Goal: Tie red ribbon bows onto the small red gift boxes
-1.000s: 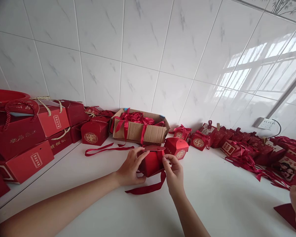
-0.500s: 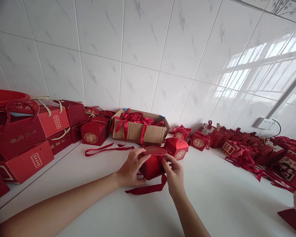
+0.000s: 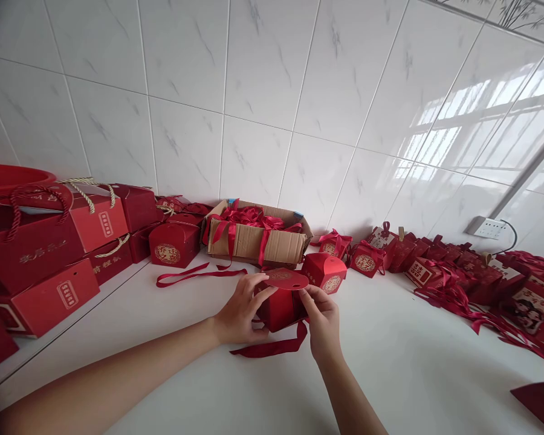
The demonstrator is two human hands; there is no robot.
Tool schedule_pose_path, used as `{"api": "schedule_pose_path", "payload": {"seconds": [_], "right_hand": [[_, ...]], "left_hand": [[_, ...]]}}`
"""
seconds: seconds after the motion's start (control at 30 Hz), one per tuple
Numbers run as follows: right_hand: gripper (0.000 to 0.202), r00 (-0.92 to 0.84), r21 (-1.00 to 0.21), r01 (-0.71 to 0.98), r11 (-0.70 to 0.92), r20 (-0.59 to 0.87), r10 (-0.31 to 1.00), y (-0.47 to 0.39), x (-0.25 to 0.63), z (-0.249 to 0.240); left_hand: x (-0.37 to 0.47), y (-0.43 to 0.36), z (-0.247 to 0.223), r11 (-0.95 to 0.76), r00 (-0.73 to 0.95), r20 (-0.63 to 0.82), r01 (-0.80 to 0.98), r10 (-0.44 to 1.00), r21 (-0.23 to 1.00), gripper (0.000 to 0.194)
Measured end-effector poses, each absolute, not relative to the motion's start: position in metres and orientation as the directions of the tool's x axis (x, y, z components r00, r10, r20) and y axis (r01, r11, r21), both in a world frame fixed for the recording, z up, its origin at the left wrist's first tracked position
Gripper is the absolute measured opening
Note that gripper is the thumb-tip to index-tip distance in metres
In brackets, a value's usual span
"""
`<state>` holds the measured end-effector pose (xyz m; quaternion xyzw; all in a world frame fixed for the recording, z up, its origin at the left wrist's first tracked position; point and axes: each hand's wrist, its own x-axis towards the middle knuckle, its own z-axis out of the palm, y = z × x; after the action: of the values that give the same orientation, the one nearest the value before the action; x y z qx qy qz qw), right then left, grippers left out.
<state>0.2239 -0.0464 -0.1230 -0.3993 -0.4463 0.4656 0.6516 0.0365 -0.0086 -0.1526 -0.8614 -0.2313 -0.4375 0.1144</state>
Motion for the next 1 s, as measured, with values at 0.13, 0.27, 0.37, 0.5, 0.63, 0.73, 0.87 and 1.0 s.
{"api": "schedule_pose_path", "payload": {"seconds": [0.13, 0.27, 0.37, 0.5, 0.63, 0.73, 0.87, 1.0], "right_hand": [[0.024, 0.187, -0.935, -0.253, 0.251, 0.207, 0.96, -0.045, 0.2254, -0.1235], [0.026, 0.191, -0.93, -0.248, 0.271, 0.227, 0.955, -0.0434, 0.2267, -0.1248], [0.025, 0.18, -0.93, -0.251, 0.267, 0.226, 0.957, -0.0431, 0.2264, -0.1249], [0.026, 0.193, -0.93, -0.272, 0.248, 0.199, 0.961, -0.0435, 0.2249, -0.1233], [0.027, 0.208, -0.927, -0.297, 0.229, 0.171, 0.963, -0.0441, 0.2232, -0.1217], [0.027, 0.218, -0.926, -0.3, 0.23, 0.168, 0.961, -0.0443, 0.2216, -0.1213], [0.027, 0.228, -0.931, -0.286, 0.227, 0.165, 0.96, -0.0441, 0.2199, -0.122], [0.027, 0.218, -0.932, -0.282, 0.226, 0.167, 0.962, -0.0447, 0.2193, -0.1219]], "left_hand": [[0.0363, -0.0084, -0.1524, -0.86, 0.491, 0.811, 0.51, 0.317, 0.027, 0.087], [0.0358, -0.0083, -0.1509, -0.849, 0.482, 0.804, 0.526, 0.349, 0.053, 0.091], [0.0357, -0.0081, -0.1505, -0.847, 0.485, 0.801, 0.528, 0.353, 0.053, 0.093], [0.0359, -0.0077, -0.1515, -0.847, 0.488, 0.801, 0.53, 0.347, 0.044, 0.092], [0.0352, -0.0076, -0.152, -0.844, 0.487, 0.8, 0.534, 0.349, 0.043, 0.093], [0.034, -0.008, -0.1514, -0.845, 0.493, 0.8, 0.533, 0.341, 0.031, 0.091], [0.0333, -0.009, -0.1508, -0.848, 0.502, 0.8, 0.529, 0.328, 0.016, 0.087], [0.0339, -0.0095, -0.1507, -0.847, 0.501, 0.8, 0.531, 0.331, 0.018, 0.086]]}}
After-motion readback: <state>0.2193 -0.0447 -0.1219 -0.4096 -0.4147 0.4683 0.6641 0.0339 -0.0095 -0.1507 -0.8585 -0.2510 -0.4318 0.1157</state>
